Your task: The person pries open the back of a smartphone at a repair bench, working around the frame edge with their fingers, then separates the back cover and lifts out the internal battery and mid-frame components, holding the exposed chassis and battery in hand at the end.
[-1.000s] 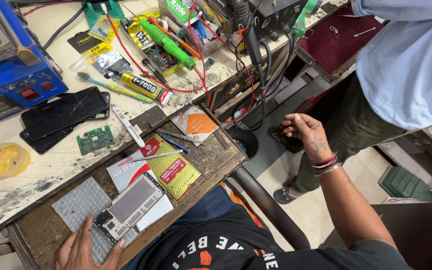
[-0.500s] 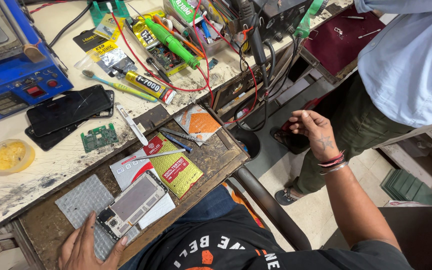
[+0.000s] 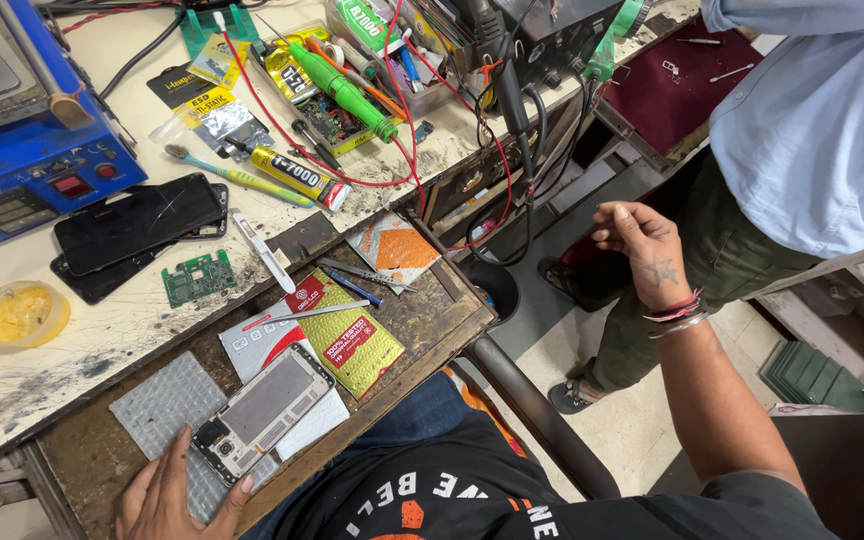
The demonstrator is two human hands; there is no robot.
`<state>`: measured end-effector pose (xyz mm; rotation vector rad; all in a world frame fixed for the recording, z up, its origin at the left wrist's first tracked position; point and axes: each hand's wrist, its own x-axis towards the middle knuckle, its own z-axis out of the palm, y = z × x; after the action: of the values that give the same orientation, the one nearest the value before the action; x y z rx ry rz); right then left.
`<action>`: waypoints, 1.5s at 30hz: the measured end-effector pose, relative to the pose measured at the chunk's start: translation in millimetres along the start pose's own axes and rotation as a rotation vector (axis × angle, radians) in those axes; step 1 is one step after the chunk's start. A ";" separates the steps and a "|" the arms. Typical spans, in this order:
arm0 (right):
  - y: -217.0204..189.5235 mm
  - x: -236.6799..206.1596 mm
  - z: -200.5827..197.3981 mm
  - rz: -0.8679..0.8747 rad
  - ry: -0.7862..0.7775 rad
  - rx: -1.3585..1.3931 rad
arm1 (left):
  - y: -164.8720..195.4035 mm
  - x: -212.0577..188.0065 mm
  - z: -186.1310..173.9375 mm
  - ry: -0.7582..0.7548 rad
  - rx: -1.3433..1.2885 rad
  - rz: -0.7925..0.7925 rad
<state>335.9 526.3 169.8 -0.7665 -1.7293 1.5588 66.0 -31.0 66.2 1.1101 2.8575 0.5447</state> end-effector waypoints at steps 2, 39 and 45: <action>-5.3 2.7 -1.6 -0.019 0.004 -0.016 | 0.8 -0.3 -2.2 0.021 -0.007 0.027; -79.8 -44.0 -30.1 -0.914 0.503 -1.285 | -10.3 -7.2 9.8 0.042 -0.047 0.056; -78.1 -59.3 -14.8 -0.998 0.441 -1.158 | -5.6 -20.7 11.1 0.031 0.024 -0.046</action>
<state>384.3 479.2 242.5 -0.4938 -2.0479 -0.3319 79.5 -45.1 51.9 1.0450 2.9161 0.5311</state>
